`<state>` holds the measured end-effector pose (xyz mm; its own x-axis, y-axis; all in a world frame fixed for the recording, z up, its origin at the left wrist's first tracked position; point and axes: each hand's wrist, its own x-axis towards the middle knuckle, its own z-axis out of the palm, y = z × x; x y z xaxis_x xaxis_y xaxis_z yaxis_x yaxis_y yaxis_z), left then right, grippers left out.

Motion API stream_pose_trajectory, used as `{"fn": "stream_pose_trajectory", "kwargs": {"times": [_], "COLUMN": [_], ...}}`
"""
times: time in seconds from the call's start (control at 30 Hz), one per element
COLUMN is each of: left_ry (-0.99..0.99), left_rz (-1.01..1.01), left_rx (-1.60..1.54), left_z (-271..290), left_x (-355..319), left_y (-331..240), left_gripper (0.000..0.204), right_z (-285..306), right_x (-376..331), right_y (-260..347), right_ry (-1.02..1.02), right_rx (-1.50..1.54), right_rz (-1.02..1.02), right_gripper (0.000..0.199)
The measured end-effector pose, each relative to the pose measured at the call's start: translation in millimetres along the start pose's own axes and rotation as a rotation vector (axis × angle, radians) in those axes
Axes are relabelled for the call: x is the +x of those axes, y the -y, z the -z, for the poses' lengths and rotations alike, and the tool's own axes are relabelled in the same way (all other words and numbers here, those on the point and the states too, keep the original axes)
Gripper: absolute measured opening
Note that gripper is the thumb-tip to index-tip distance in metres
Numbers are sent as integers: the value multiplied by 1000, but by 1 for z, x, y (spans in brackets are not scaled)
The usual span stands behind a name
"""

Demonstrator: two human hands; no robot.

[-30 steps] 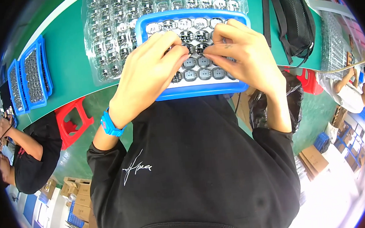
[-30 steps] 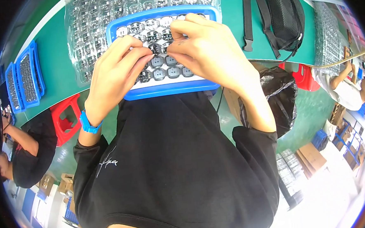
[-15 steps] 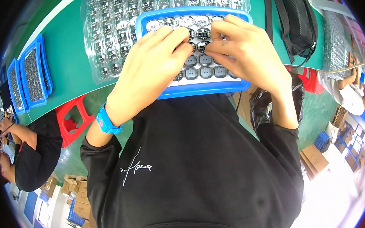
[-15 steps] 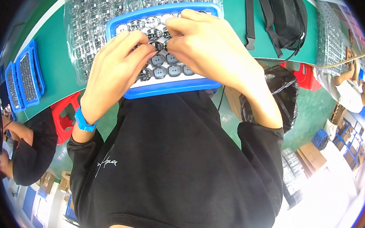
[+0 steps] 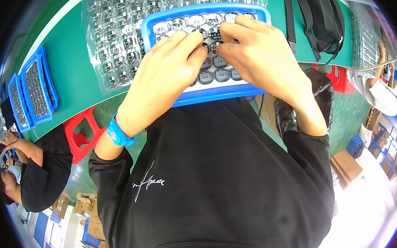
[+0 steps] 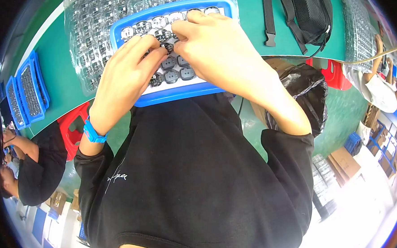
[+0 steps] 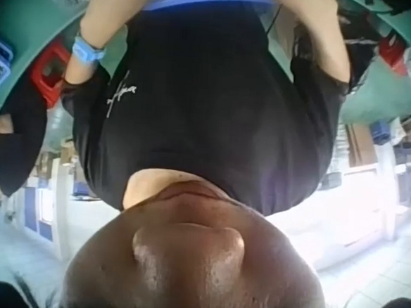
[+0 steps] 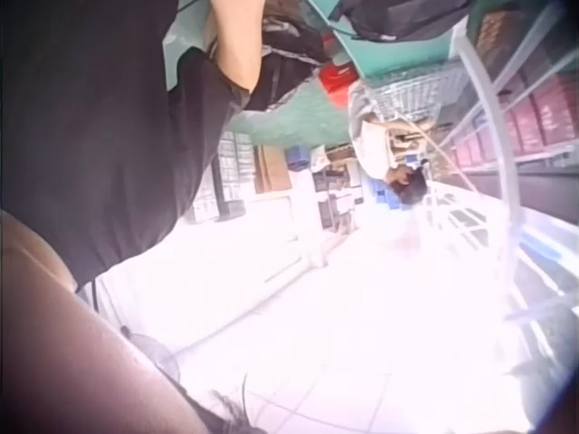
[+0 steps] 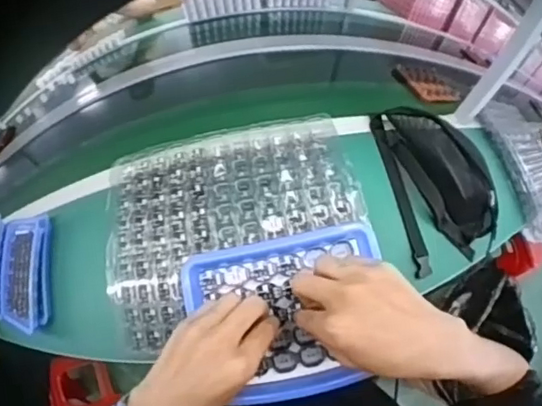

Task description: Sorting small electronic components from a bulk sheet into a tray with designated slots.

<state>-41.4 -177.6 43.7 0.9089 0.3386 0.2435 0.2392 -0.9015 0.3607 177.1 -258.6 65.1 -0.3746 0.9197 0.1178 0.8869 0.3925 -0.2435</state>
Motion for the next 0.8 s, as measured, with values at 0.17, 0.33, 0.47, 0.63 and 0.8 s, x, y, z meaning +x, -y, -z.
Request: {"fn": "stream_pose_trajectory", "kwargs": {"times": [0.17, 0.33, 0.47, 0.63, 0.8], "left_ry": [9, 18, -11, -92, -65], "left_rz": [-44, -27, 35, 76, 61], "left_rx": [-4, -18, -144, -292, -313], "left_z": [2, 3, 4, 0, -8], "left_x": [3, 3, 7, 9, 18], "left_y": [3, 2, 2, 1, -1], "left_gripper": [21, 21, 20, 22, 21], "right_z": [-3, -3, -4, 9, 3], "right_x": [-3, -2, -6, -29, -53], "right_y": [-1, -3, -6, -6, -2], "right_ry": [-23, -11, -65, -122, -255], "right_rx": [4, 17, 144, 374, 452], "right_rz": [9, 32, -35, -278, -453], "right_gripper": [11, 12, 17, 23, 12]}}
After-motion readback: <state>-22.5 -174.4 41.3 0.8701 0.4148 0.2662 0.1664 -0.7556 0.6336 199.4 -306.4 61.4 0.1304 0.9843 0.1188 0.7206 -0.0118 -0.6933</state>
